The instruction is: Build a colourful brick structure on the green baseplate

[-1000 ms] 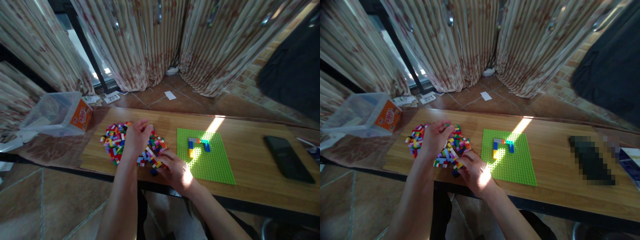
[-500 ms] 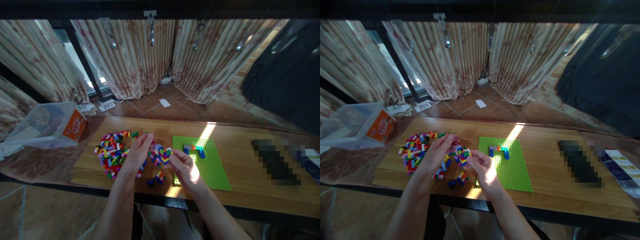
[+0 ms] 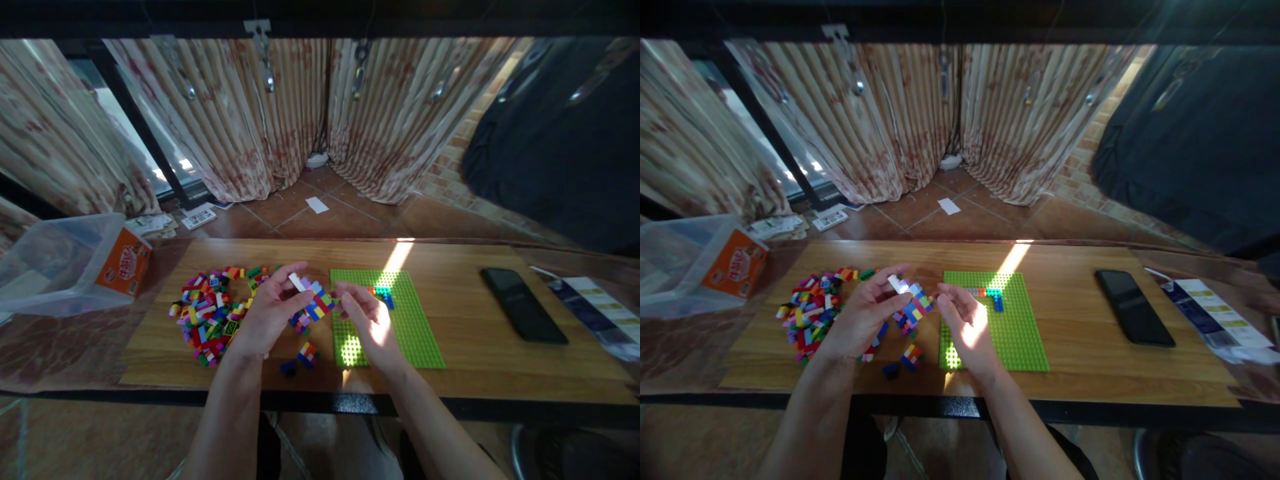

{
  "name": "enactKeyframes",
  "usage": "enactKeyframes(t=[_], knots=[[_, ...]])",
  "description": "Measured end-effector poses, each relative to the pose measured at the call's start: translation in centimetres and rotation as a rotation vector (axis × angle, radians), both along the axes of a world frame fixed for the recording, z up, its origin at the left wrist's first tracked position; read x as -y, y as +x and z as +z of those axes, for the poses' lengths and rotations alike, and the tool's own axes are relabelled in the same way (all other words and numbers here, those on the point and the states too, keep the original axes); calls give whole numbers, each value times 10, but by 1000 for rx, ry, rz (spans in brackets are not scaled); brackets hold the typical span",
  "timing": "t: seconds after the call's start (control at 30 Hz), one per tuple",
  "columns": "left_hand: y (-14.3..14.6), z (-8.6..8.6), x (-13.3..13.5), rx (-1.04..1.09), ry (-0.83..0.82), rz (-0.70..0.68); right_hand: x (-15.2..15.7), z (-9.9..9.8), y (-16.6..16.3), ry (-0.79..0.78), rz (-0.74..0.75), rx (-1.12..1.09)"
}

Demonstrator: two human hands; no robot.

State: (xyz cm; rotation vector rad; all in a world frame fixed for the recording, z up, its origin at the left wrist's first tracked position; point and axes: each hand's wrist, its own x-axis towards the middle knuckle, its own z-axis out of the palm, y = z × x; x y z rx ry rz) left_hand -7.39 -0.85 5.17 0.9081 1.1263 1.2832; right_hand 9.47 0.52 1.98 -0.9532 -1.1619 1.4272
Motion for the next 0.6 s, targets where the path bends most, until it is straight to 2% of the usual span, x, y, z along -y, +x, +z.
enactKeyframes(t=[0.1, 0.2, 0.27, 0.33, 0.43, 0.53, 0.6], knots=[[8, 1, 0, -73, -21, -33, -3, 3, 3, 96, -15, 120], [25, -2, -3, -77, -7, -27, -1, 1, -1, 94, 3, 189], [39, -7, -5, -77, 14, 50, -1, -3, -6, 59, -42, 226], [52, -14, -7, -116, 33, 185, 0, -6, -11, 7, -102, 250], [64, -23, -6, -262, 50, 314, 1, -7, -18, -33, -138, 261], [65, -24, -3, -473, 41, 344, 3, -5, -20, -24, -137, 235], [62, -20, -1, -606, 34, 311, 4, -4, -19, -9, -141, 227]])
